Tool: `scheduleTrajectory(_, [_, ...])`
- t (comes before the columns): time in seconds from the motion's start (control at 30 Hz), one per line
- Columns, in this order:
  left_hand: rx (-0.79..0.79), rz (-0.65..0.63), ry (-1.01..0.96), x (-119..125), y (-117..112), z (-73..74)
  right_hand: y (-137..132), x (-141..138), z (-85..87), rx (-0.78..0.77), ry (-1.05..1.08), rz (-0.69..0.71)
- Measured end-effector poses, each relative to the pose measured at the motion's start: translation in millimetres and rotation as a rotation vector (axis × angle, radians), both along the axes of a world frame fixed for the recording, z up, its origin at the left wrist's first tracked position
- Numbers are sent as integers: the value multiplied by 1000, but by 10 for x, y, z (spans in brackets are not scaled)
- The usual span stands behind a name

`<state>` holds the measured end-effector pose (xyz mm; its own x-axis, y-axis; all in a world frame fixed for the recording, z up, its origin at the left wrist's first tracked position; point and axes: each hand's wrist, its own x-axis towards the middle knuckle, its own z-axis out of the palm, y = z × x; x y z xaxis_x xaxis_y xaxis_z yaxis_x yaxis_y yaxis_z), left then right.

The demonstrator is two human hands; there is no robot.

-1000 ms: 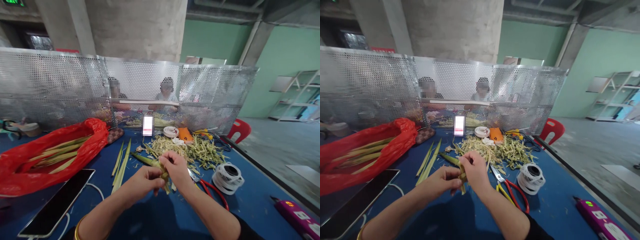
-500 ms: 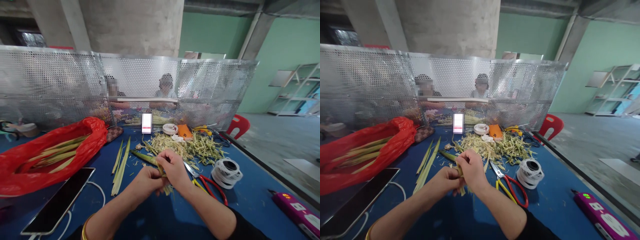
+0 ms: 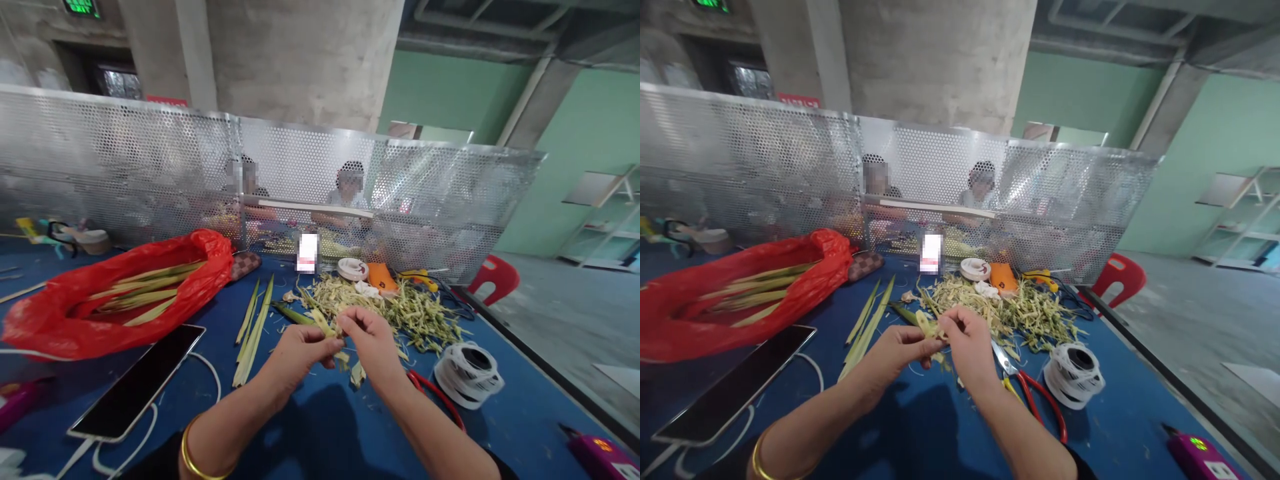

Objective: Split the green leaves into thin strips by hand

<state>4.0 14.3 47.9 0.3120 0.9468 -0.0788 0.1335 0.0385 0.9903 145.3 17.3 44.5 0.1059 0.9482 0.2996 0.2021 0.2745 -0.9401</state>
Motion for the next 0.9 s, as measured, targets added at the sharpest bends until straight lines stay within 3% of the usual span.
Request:
scheduleTrajectory(0.1, [24, -28, 21, 6, -7, -19, 10, 0, -22, 21, -11, -68])
scheduleTrajectory(0.3, [19, -2, 3, 2, -27, 13, 24, 24, -17, 2, -2, -45])
scheduleTrajectory(0.53, [33, -67, 22, -16, -40, 46, -5, -12, -82, 21, 69, -90])
scheduleTrajectory(0.67, [21, 10, 5, -13, -37, 38, 2, 60, -10, 75, -80, -90])
scheduleTrajectory(0.8, [-49, 188, -130, -32, 4, 60, -121, 113, 174, 387, -333, -256])
scheduleTrajectory(0.9, [-94, 224, -327, -69, 36, 113, -258, 37, 219, 420, -490, -181])
